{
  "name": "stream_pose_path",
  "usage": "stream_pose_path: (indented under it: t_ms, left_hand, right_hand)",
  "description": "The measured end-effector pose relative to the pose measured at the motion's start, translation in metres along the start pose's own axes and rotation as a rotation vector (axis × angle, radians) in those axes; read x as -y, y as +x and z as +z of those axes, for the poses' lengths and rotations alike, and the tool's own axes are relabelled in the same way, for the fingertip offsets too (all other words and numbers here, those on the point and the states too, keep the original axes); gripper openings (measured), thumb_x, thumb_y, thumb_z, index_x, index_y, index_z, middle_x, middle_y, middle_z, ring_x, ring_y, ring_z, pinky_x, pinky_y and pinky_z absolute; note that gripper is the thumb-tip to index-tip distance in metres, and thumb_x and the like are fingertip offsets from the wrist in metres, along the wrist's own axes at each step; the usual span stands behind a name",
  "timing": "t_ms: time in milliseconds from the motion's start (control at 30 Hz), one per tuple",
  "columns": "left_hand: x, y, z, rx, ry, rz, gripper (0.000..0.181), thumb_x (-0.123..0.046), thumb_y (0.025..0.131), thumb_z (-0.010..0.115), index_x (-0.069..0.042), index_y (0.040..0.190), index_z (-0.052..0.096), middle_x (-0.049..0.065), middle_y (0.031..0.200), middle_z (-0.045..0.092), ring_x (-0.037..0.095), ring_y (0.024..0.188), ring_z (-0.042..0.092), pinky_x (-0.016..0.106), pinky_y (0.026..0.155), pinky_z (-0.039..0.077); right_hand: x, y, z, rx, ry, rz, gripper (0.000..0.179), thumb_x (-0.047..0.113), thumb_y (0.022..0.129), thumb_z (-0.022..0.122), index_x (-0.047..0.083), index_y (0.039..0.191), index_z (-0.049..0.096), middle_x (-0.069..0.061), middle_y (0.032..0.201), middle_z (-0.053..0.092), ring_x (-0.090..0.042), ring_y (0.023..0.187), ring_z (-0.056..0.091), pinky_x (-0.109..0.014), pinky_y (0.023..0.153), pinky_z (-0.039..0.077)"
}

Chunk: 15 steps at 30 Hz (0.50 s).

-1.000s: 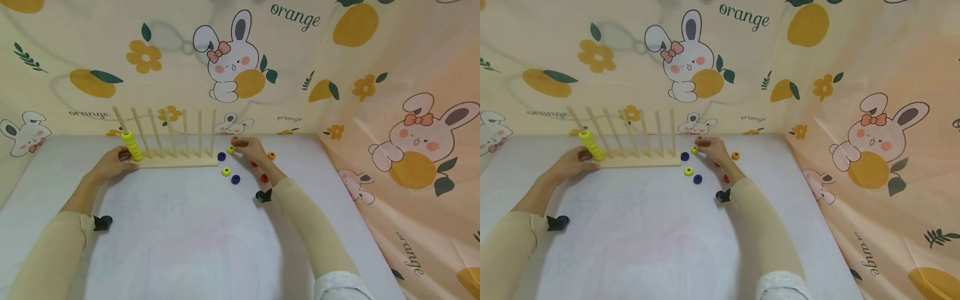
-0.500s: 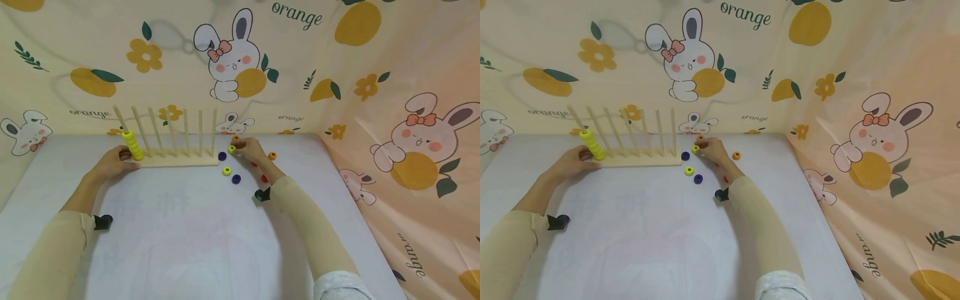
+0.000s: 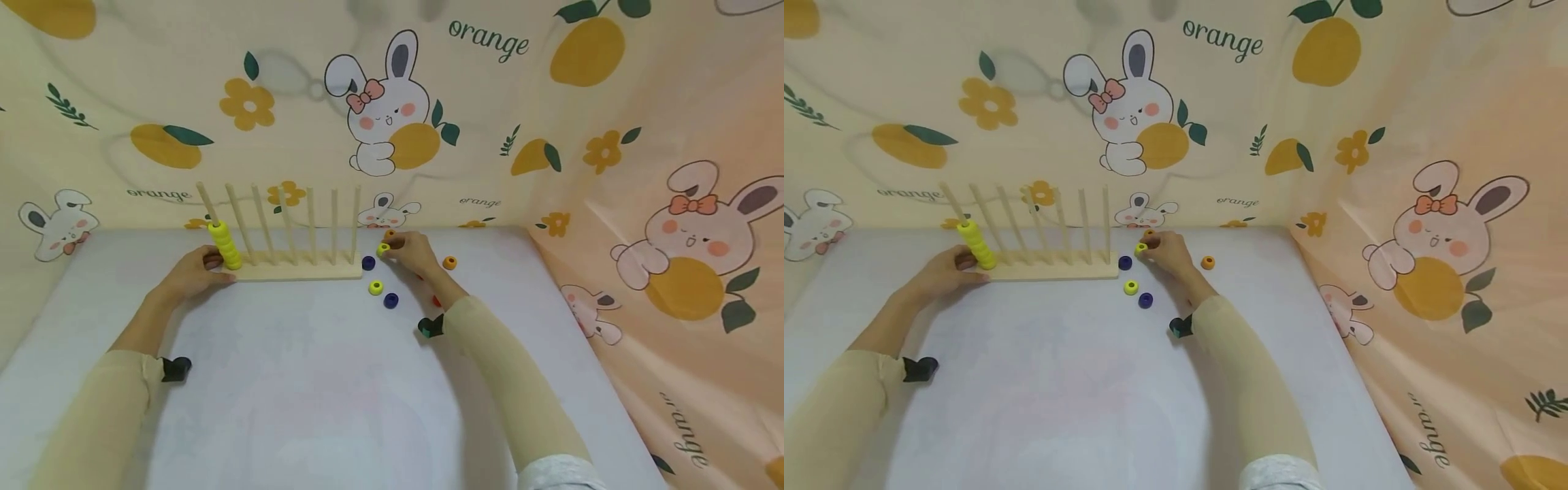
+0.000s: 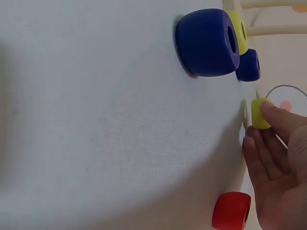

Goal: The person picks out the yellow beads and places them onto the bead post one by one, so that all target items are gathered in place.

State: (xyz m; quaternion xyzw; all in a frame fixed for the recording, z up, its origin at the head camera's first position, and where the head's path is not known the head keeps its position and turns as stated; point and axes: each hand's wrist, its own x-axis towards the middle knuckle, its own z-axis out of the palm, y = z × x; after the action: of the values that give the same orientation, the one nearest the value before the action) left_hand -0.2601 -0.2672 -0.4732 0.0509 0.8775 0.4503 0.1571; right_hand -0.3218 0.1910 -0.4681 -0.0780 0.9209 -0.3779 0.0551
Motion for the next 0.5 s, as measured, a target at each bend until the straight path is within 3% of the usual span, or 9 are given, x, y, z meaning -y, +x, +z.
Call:
stream_pose_path:
  t_ms: [267, 500]
  left_hand:
    - [0.002, 0.000, 0.000, 0.001, 0.010, -0.007, 0.090, -0.024, 0.090, 0.075, 0.016, 0.148, 0.020, 0.038, 0.148, 0.032, 0.050, 0.137, 0.033, 0.058, 0.115, 0.028]
    - [0.000, 0.000, -0.001, 0.001, 0.008, -0.021, 0.091, -0.024, 0.090, 0.075, 0.017, 0.148, 0.019, 0.038, 0.148, 0.032, 0.050, 0.137, 0.033, 0.058, 0.115, 0.028]
  right_hand:
    - [0.004, -0.005, -0.003, -0.017, 0.047, -0.011, 0.033, 0.019, 0.086, 0.079, 0.013, 0.119, 0.073, -0.003, 0.117, 0.072, -0.017, 0.104, 0.068, -0.032, 0.095, 0.053]
    - [0.013, -0.008, -0.012, -0.054, 0.116, -0.080, 0.031, 0.014, 0.087, 0.078, 0.011, 0.117, 0.073, -0.006, 0.111, 0.074, -0.018, 0.103, 0.069, -0.029, 0.096, 0.052]
